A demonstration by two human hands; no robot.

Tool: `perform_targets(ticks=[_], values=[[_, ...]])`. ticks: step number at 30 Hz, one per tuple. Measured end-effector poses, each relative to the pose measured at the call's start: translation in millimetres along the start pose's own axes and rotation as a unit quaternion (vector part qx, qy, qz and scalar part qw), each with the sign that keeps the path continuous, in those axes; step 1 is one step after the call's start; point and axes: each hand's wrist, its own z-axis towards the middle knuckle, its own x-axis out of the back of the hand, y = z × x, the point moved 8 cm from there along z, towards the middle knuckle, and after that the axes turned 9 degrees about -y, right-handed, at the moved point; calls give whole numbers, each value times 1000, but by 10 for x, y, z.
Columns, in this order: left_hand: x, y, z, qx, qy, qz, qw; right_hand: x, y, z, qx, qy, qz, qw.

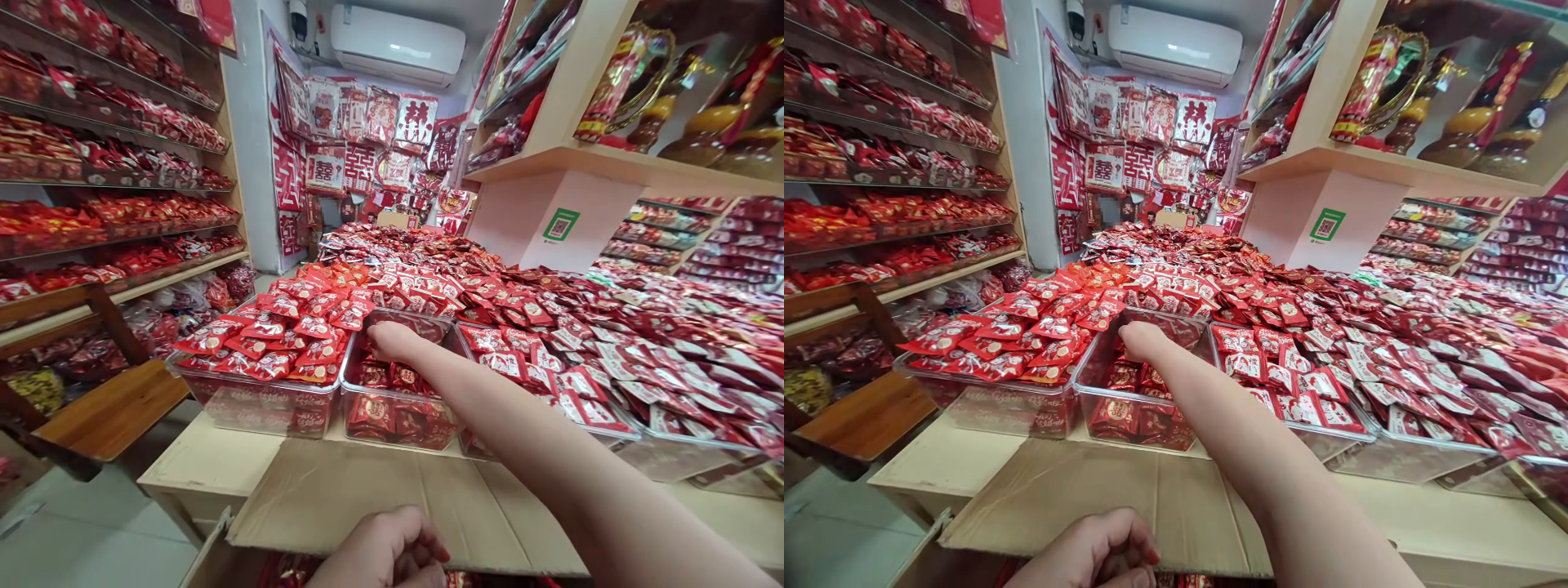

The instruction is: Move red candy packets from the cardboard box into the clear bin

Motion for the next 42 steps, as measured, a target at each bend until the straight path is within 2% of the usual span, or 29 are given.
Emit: perform_targets(ticks=[9,16,21,25,32,38,42], values=[[9,-41,14,5,-3,25,1000,-49,47,-4,8,12,2,1000],[8,-91,33,-6,-7,8,1000,1,5,-60,2,19,11,1000],[13,-72,23,-10,-1,9,1000,20,-62,-145,54,13,85,995],[4,-35,9,-9,-2,12,1000,-35,-130,-163,80,-15,84,993],[7,-30,6,1,-2,20,1000,-61,-75,-124,31,-18,55,998],[-5,1,-9,12,6,14,1000,-50,-17,-147,34,-11,105,994],[-7,31,-5,13,14,13,1000,-32,42,-123,3,16,118,993]])
